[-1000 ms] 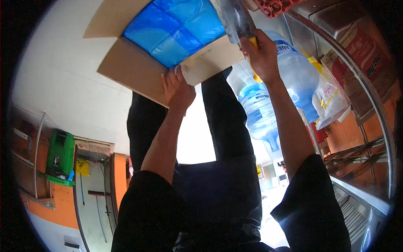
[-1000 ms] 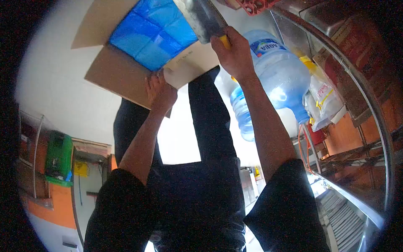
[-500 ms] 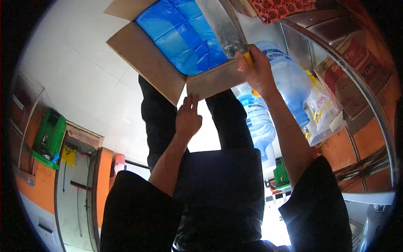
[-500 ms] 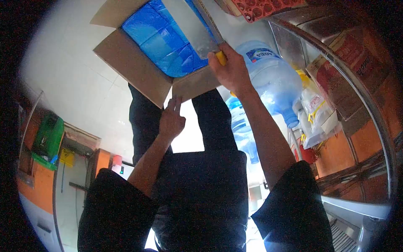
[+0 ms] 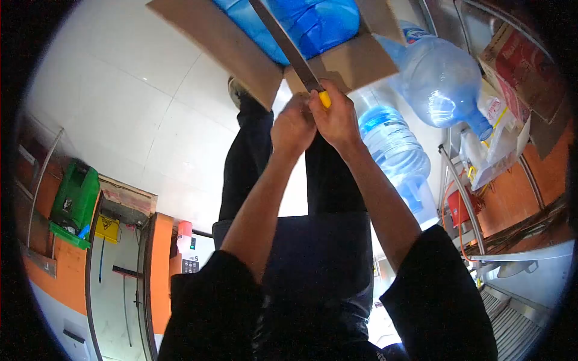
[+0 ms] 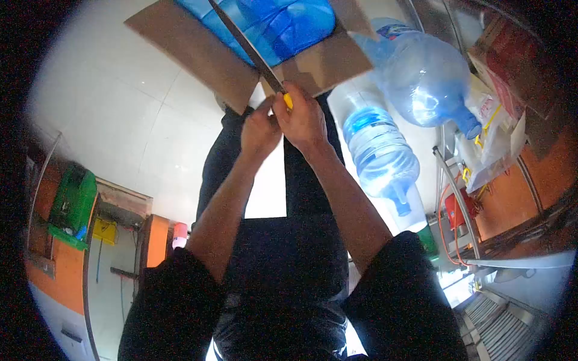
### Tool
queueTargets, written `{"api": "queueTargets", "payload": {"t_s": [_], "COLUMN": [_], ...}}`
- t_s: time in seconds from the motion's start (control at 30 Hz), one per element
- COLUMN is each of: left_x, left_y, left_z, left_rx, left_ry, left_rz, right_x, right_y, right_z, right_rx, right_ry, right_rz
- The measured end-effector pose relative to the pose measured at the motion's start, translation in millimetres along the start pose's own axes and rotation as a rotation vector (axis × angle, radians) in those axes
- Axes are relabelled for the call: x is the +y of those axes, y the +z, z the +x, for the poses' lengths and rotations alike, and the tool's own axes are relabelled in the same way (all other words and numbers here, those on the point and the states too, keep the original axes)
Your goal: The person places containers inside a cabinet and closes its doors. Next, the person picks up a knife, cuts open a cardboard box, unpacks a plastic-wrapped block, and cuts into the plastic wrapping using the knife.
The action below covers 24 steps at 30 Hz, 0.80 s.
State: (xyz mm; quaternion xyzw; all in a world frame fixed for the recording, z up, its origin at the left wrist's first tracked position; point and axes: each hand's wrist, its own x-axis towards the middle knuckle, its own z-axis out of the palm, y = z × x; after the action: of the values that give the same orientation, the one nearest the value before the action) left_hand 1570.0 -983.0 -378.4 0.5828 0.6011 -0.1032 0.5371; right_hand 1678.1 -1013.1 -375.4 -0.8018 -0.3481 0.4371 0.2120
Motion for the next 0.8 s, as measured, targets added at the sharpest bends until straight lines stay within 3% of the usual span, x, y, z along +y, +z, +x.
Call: {"api": "queueTargets", "payload": {"t_s": [0.1,0.23,0.3,0.43,0.47,0.6,0.7,0.8], "left_x": [-50,-41,-50,-76,-92,-126,-132,-129], "left_y": [-42,-83,-76,-61,-62,-83,-86,-89], "left_z": [-3,9,37,78,85,92,95,90], "left_rx": [-0.005,0.461,0.474,0.327,0.35,0.12,0.107,0.118], "left_ry": [0.022,-0.17,-0.127,-0.178,-0.095,-0.247,-0.326,-0.257], "left_rz": [-0.031,-0.168,-0.284,-0.619,-0.482,-0.61,-0.574,-0.656], "right_x": [-6,-21,-19,-13,-12,8,18,20], "right_y": [38,59,66,64,65,71,74,76], "right_z": [-19,-32,-30,-28,-28,-32,-30,-30], "right_rx": [0.015,-0.015,-0.027,-0.078,-0.092,-0.003,-0.035,-0.07], "right_ry": [0.003,0.024,0.007,0.016,0.017,-0.007,0.024,0.002], "right_rz": [-0.229,-0.35,-0.37,-0.419,-0.432,-0.374,-0.398,-0.446]}}
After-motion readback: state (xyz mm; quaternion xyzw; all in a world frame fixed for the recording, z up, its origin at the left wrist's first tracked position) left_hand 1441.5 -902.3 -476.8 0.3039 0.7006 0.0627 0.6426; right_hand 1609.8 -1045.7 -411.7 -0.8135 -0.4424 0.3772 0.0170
